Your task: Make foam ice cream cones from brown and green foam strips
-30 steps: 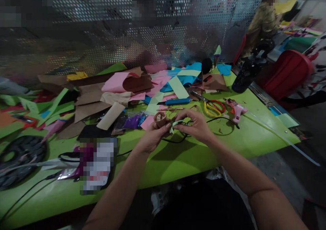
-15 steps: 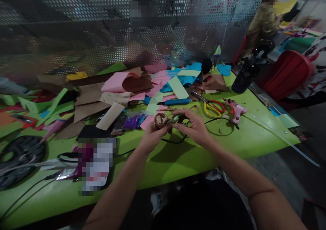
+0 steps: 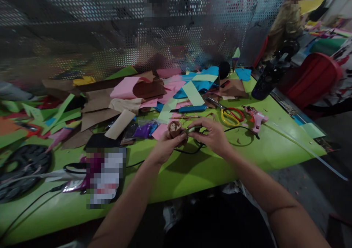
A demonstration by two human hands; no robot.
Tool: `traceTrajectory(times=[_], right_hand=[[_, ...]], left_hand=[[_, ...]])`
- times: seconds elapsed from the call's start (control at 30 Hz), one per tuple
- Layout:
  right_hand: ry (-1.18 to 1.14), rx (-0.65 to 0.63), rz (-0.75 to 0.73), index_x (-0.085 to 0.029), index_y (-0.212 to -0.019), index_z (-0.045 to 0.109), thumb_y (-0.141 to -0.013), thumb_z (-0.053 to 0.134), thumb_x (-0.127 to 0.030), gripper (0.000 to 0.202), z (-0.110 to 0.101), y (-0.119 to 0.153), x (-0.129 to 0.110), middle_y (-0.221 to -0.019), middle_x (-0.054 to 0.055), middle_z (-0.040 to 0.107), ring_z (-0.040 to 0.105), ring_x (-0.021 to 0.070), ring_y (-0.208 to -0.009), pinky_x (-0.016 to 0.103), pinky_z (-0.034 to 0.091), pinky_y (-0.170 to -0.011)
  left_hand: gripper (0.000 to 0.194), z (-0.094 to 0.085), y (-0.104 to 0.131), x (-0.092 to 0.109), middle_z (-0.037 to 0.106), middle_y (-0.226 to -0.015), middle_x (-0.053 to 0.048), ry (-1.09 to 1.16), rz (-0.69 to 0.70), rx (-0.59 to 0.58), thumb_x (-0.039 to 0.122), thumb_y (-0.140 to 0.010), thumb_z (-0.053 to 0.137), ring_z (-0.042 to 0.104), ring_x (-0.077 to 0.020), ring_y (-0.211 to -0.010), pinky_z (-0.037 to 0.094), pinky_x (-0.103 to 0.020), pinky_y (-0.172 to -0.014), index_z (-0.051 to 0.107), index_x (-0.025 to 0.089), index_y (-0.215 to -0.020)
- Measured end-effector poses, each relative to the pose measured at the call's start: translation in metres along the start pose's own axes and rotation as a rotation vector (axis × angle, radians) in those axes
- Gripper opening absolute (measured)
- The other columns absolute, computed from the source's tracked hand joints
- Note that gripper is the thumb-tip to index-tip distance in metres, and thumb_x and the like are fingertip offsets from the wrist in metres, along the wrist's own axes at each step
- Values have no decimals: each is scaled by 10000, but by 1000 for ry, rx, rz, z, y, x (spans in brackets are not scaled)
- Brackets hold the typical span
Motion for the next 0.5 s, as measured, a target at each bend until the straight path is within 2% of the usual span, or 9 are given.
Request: traceTrajectory(times=[0.13,0.27,0.4,0.43,0.5], right_hand=[[-36,-10,18,-253,-944,784,-874,785,-336,108,0,0,2,-913,35,779,720,199,-865,335,569,-815],[-42,15,55,-244,-920,779,-888,769,-368,128,-3,-2,5,-885,37,774,709,203,-848,343,556,-797],[-45,69,26,-253,-879,775,-882,777,-371,119,-8,-3,3,-889,41,776,706,222,-892,382,554,-843],[-46,79,21,-257,-878,775,-879,782,-362,106,-9,-3,3,-905,43,780,711,227,-915,392,557,-862],[-61,96,31,-260,-892,775,-874,789,-343,87,-11,-2,4,-937,46,785,722,231,-935,396,569,-868]], left_hand=[[472,-4,-1,-2,629,-592,2,15,-7,29,564,-588,908,549,-102,-592,395,-241,-594,712,152,-706],[542,-9,0,-1,638,-582,0,3,-52,87,596,-601,886,508,-88,-528,328,-231,-529,766,143,-872],[629,-7,3,15,616,-576,33,2,29,98,521,-686,850,457,-78,-511,307,-227,-524,729,169,-1193],[624,-8,3,18,617,-592,38,-10,50,108,492,-700,843,456,-81,-521,323,-229,-535,715,178,-1224],[530,-11,3,21,648,-672,29,-49,102,164,433,-703,842,492,-95,-581,382,-235,-586,729,188,-1160]])
Point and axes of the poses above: each hand's wrist, its own y-axis away from the middle knuckle, its own z-axis out of the palm, x = y × z, the point moved 8 cm from there along -y, towards the middle knuckle
